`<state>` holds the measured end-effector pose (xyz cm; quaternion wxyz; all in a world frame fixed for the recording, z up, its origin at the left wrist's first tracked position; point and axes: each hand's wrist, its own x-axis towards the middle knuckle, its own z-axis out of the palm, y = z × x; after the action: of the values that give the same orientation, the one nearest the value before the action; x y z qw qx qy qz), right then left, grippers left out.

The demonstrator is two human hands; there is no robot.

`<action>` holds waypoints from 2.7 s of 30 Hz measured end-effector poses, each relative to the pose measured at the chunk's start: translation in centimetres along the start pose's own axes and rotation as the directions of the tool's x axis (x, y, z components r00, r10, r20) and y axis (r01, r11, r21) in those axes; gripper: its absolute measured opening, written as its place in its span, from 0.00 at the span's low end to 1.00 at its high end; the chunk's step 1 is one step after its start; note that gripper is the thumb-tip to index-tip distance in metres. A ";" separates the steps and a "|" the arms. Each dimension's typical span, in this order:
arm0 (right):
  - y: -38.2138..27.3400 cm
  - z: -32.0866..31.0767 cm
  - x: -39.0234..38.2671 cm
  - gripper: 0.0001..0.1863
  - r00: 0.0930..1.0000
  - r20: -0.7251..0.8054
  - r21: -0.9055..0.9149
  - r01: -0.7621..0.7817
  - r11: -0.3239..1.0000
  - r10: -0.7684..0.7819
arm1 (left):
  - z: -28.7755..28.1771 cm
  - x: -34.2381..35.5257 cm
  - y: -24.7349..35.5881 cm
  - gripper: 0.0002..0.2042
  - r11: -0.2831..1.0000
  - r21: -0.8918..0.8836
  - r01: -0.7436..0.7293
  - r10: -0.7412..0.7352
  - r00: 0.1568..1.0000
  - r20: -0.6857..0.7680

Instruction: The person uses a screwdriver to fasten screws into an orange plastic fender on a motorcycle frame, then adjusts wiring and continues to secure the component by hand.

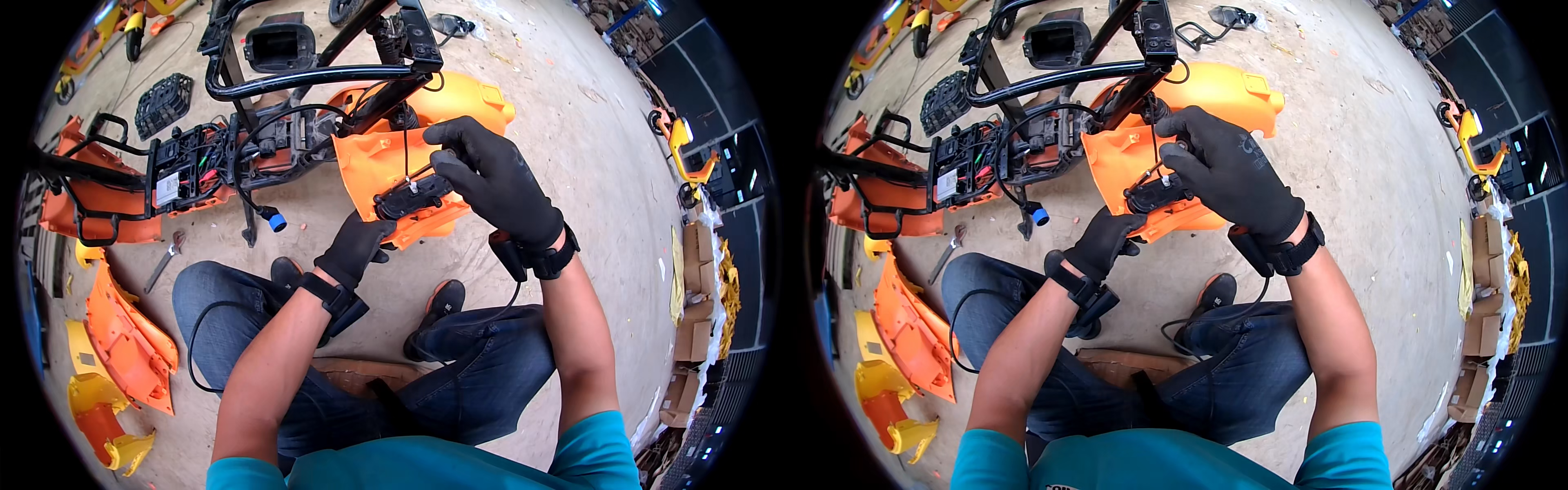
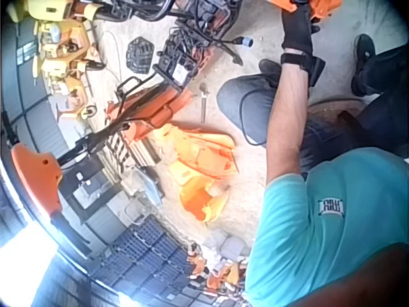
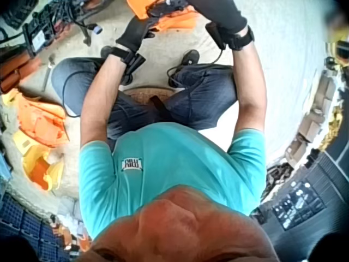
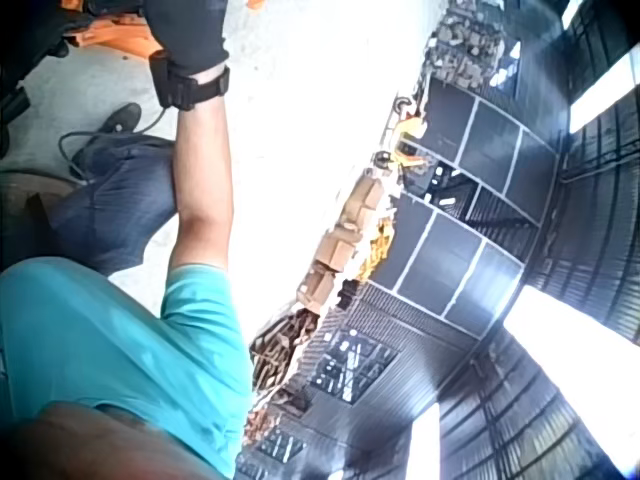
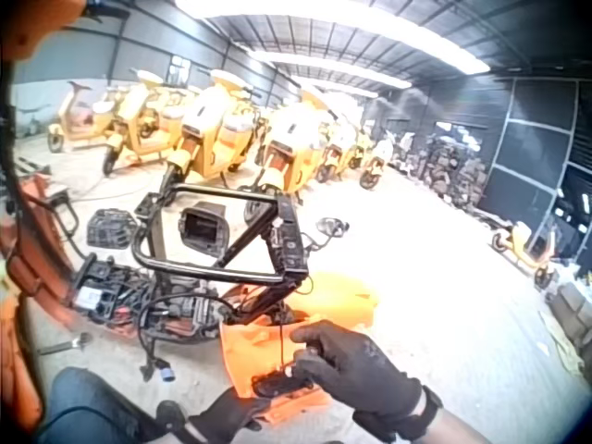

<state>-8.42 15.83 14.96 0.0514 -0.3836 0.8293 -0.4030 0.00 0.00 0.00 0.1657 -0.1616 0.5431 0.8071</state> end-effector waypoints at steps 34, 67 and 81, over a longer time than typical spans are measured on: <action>-0.5 0.6 -0.1 0.10 0.995 -0.087 0.081 0.054 0.995 -0.046 | 0.1 -0.1 -0.2 0.13 0.999 -0.034 -0.023 0.022 0.999 -0.033; 0.4 1.0 -0.3 0.13 0.990 0.100 -0.191 -0.076 0.979 0.097 | -0.5 0.6 -1.4 0.15 1.000 0.002 -0.007 0.007 0.999 -0.050; 1.1 0.4 -0.2 0.07 0.981 0.121 0.007 -0.154 0.988 0.152 | -0.2 0.1 -1.3 0.14 0.998 -0.063 0.016 -0.018 0.999 -0.042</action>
<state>-8.78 16.15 13.82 0.1352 -0.3421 0.8484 -0.3807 0.50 0.30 -1.15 0.1559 -0.1884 0.5197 0.8186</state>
